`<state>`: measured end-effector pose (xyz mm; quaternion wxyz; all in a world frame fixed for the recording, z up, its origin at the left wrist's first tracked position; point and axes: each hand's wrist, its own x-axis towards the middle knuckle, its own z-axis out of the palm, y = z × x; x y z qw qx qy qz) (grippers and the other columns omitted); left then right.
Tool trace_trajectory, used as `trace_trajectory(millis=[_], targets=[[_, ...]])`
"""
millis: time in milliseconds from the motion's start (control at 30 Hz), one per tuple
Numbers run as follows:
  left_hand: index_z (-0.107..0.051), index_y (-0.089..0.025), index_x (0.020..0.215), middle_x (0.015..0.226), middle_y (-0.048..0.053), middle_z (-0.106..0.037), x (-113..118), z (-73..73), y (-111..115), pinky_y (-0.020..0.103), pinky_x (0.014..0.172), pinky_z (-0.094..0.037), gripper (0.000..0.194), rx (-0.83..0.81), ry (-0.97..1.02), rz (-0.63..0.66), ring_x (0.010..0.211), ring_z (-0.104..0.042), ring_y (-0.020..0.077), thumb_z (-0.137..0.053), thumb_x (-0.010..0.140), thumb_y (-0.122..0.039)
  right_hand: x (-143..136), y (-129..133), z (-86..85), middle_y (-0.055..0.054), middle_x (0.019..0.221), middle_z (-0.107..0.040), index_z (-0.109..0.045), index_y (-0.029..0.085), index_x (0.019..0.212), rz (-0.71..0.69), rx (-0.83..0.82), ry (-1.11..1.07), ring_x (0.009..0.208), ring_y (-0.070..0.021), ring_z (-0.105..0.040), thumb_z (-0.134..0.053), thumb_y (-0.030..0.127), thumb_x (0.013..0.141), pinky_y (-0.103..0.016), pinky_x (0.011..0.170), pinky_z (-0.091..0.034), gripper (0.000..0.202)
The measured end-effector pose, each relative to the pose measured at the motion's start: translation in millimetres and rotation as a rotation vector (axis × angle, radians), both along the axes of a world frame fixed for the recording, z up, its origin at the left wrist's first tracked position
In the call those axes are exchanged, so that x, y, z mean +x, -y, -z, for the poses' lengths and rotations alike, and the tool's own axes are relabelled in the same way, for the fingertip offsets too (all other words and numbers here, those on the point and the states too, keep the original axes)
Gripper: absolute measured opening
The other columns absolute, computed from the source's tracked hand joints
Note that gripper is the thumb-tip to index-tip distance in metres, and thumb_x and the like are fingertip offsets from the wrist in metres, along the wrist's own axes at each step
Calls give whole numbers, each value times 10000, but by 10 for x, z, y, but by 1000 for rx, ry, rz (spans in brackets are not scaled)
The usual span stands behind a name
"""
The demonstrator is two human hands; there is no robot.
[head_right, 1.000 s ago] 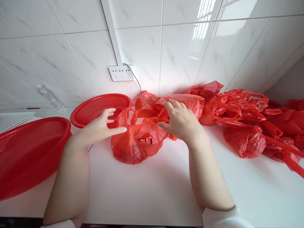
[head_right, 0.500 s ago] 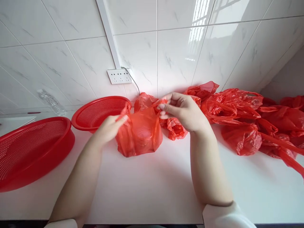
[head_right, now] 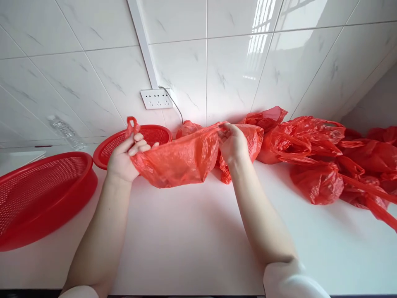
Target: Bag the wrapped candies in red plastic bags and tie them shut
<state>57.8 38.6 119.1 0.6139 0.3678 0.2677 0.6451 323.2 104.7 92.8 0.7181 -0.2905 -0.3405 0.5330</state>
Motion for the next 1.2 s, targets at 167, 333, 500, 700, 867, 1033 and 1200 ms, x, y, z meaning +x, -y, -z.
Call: trace_trajectory(millis=[167, 333, 500, 700, 867, 1033, 1200], targets=[[-622, -141, 861, 586, -66, -360, 136, 66, 20, 200, 551, -468, 80, -180, -59, 192, 456, -353, 41, -589, 789, -139, -258, 172, 14, 29, 580, -426, -388, 234, 649, -278, 7, 150, 531, -142, -494, -548, 389, 846, -311, 606, -515, 297], [-603, -195, 1003, 736, -40, -443, 273, 158, 117, 154, 507, -351, 330, -100, -267, 423, 545, -385, 30, -790, 742, -268, -445, 475, -12, -20, 786, -606, -637, 208, 909, -276, 448, 652, 757, -169, -579, -420, 348, 971, -347, 812, -494, 265], [-554, -195, 835, 527, -102, -215, 310, 193, 154, 146, 405, -170, 343, -111, -534, 466, 421, -201, 30, -668, 847, -518, -470, 590, -31, -59, 1374, -579, -651, 245, 1151, -250, 880, 1140, 1363, -270, -412, -456, 206, 947, -543, 1162, -232, 285], [-616, -172, 838, 352, -80, -308, 323, 152, 152, 168, 376, -243, 402, -190, -549, 440, 300, -285, 55, -422, 977, -496, -343, 447, 29, -68, 1208, -626, -583, 256, 1244, -557, 590, 713, 989, -182, -639, -569, 349, 950, -390, 893, -546, 309], [-612, -138, 667, 327, 10, -436, 332, 153, 127, 197, 379, -351, 542, -304, -450, 483, 293, -439, 108, -294, 1015, -403, -379, 426, 57, -25, 951, -633, -662, 221, 1012, -392, 541, 515, 866, -141, -609, -757, 257, 814, -313, 800, -549, 223], [-685, -143, 985, 600, 49, -652, 222, 185, 8, 122, 351, -330, 456, -369, -96, 481, 328, -418, 36, -299, 1035, -382, -329, 571, -63, -20, 879, -623, -658, 237, 903, -283, 732, 627, 865, -162, -606, -715, 203, 840, -344, 806, -534, 92], [-665, -174, 1148, 625, 33, -631, 148, 198, -20, 142, 503, -488, 408, -329, -116, 534, 506, -611, 81, -386, 1009, -437, -305, 739, -144, -41, 950, -667, -687, 226, 918, -725, 848, 1082, 898, -176, -629, -613, 152, 885, -347, 816, -530, 110]])
